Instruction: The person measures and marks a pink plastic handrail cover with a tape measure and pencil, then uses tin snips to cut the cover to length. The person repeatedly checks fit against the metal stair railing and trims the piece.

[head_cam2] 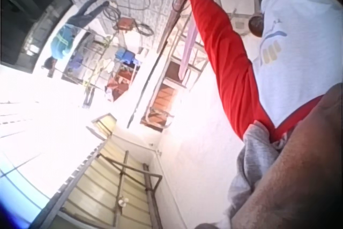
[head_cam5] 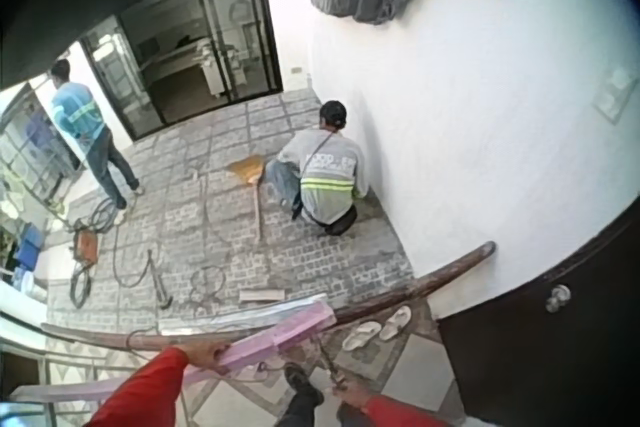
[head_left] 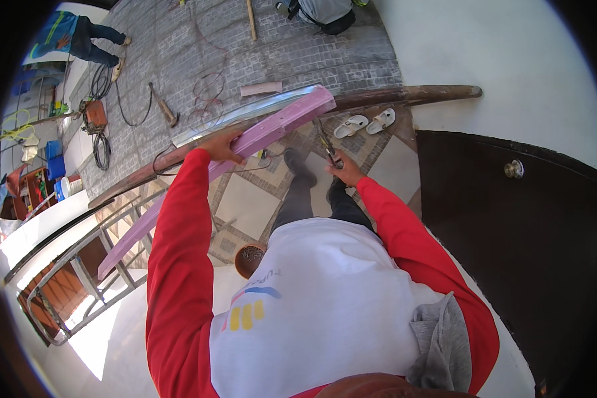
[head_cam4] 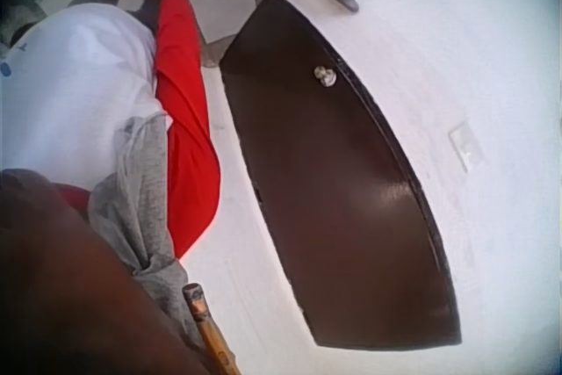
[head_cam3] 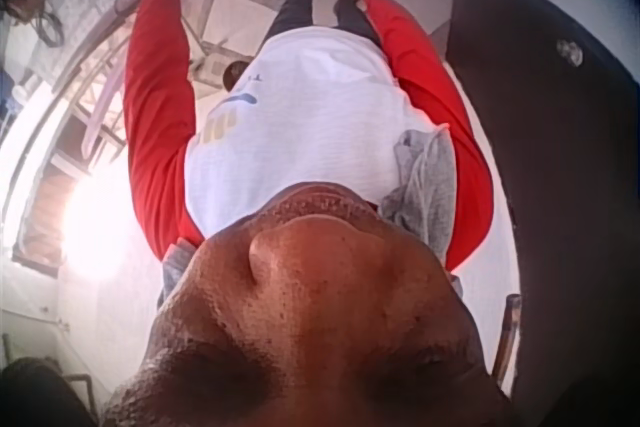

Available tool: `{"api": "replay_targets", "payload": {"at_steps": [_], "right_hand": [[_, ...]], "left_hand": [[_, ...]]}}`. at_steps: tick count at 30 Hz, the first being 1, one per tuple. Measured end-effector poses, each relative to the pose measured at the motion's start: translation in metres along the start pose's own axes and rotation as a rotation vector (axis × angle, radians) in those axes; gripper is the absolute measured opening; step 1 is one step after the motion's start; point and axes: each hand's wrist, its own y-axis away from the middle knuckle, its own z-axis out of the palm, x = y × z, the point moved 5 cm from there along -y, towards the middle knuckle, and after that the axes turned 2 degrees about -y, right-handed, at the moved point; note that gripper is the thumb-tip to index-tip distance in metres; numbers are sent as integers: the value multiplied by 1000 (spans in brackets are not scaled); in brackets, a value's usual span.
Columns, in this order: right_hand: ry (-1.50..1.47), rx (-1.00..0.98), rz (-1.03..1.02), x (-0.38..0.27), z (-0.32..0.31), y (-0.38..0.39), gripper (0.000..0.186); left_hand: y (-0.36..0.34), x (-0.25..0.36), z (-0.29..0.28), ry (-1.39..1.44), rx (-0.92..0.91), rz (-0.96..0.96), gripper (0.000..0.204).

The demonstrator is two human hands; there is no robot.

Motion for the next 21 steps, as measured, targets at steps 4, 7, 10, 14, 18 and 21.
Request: {"api": "replay_targets", "payload": {"at_steps": [4,7,10,14,18,21], "right_hand": [[81,-4,-23,-8,-4,-7,75],[-25,25,39,-11,-7,-4,66],[6,18,47,-12,-7,-2,55],[18,4,79,-8,-6,-3,46],[-3,23,70,-12,-6,-1,44],[-17,14,71,-16,-6,0,44]], "left_hand": [[1,2,1,-25,-8,-20,99],[2,4,2,-45,-6,-59,102],[4,7,3,-40,-20,-99,104],[8,15,6,-47,41,-116,105],[9,32,15,-106,293,-148,103],[10,44,25,-190,456,-213,100]]}}
